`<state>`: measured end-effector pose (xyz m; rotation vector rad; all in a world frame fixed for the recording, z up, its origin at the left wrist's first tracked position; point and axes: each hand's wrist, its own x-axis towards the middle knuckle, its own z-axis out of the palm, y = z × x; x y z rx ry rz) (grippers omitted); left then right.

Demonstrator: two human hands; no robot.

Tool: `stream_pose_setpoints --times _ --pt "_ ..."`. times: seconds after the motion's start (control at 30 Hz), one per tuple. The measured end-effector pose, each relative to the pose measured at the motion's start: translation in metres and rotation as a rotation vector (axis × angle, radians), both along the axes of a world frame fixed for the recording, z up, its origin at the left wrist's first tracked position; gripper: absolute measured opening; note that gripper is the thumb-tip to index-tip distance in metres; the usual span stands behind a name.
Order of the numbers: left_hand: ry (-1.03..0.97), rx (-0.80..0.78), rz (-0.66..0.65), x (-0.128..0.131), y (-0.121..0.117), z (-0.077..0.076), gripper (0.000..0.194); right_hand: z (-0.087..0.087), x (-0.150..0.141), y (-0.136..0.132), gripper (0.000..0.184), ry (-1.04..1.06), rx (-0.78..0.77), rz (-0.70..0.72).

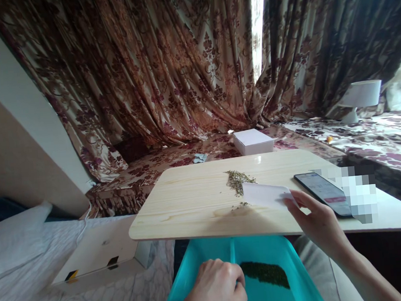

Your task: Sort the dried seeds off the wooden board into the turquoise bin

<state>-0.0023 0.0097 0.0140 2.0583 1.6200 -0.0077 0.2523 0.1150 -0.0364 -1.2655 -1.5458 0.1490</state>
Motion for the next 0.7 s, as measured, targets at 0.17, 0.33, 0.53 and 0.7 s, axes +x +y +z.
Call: stream_pose_setpoints --times 0.17,0.33,0.53,0.7 --pt "-0.001 -0.008 0.002 -0.001 0.001 0.0 0.038 0.001 -0.007 -0.001 0.026 0.006 -0.027 0.008" --pt "-0.018 0.007 0.017 -0.003 -0.001 0.0 0.038 0.006 -0.015 -0.003 0.027 0.041 -0.028 0.075" --pt "-0.033 0.019 0.045 -0.012 -0.002 -0.004 0.036 0.005 -0.022 0.0 0.025 0.018 -0.04 0.098" --pt "-0.021 0.032 0.104 -0.024 -0.003 -0.006 0.033 0.004 -0.024 -0.001 0.024 -0.02 -0.043 0.09"
